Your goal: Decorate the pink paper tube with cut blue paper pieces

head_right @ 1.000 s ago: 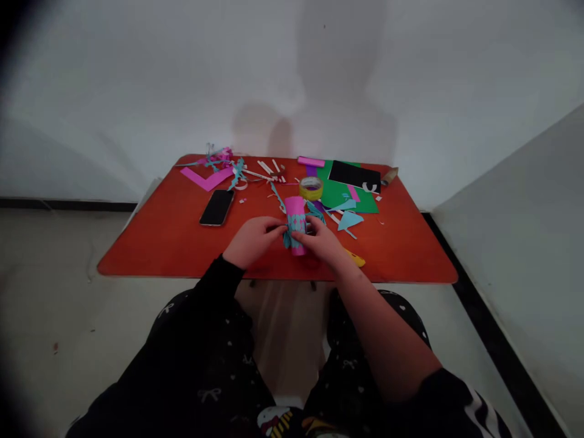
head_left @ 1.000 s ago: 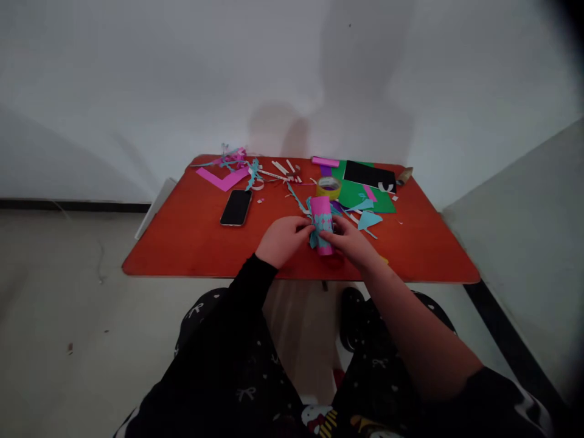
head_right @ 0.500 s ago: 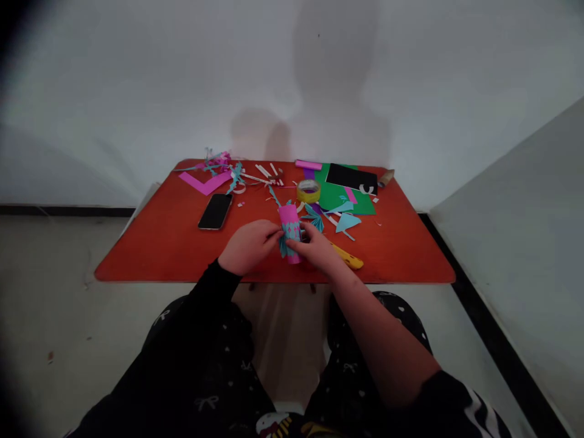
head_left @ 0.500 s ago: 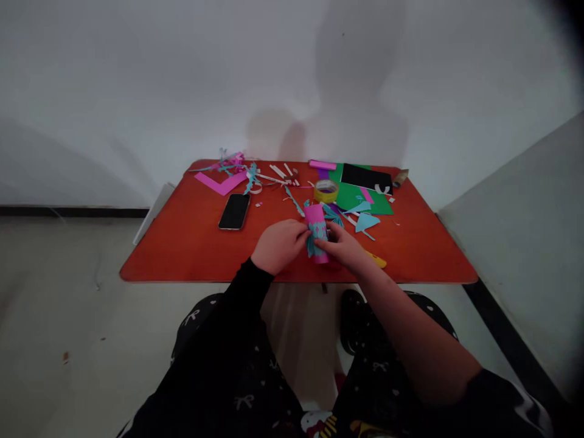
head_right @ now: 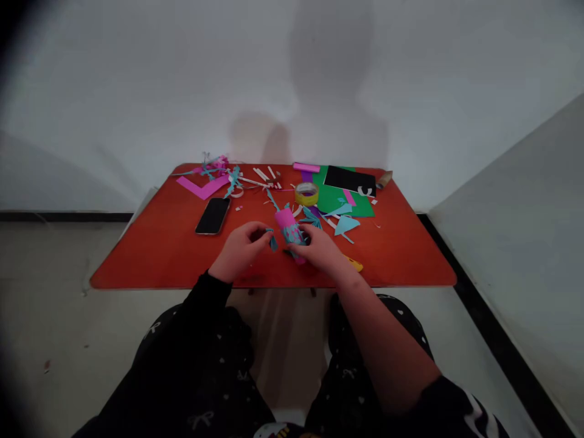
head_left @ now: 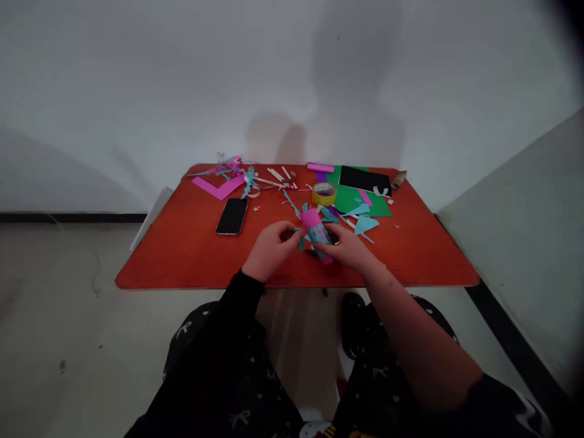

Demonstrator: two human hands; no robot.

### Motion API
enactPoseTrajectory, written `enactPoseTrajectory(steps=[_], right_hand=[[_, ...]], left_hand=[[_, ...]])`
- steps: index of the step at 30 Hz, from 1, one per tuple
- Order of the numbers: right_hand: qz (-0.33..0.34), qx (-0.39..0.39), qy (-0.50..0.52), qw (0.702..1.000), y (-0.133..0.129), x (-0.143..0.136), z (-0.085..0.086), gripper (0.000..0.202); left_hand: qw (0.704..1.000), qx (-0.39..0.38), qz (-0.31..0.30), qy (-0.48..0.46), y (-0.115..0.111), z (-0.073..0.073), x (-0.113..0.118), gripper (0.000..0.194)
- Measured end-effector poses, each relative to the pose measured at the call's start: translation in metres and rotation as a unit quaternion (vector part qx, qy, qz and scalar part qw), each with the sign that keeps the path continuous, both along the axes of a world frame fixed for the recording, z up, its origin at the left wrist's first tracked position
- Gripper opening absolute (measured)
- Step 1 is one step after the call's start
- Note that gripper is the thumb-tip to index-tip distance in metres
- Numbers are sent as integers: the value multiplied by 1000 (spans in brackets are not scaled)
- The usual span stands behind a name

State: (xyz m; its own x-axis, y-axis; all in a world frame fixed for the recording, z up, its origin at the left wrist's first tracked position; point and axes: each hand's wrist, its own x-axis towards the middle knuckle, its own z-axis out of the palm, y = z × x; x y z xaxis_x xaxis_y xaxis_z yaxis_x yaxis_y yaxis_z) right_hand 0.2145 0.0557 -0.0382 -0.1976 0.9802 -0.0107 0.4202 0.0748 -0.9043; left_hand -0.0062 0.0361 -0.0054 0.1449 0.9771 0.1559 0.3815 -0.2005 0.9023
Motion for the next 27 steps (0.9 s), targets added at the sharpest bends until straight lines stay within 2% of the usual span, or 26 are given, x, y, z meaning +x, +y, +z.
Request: enactPoseTrajectory(steps=[4,7,11,15,20,27], right_hand=[[-15,83,-32,996,2,-8,4,41],[-31,137,8,990,-3,-19,13,26],[14,57,176,983,-14,-35,21,23],[5,2,266,964,-19,-45,18,26],[-24,-20,262,965,-21,-45,19,25],[-31,22,213,976,-26,-43,15,16]], left_hand=[[985,-57,32,-162,-3,1,0,26],[974,-94,47,-198,-7,0,1,32],[973,-99,41,-203,-10,-3,5,31],[963,-99,59,-245,-12,-6,10,31],[976,-60,60,-199,-17,-7,11,19],[994,-1,80,-73,-24,-10,7,16]])
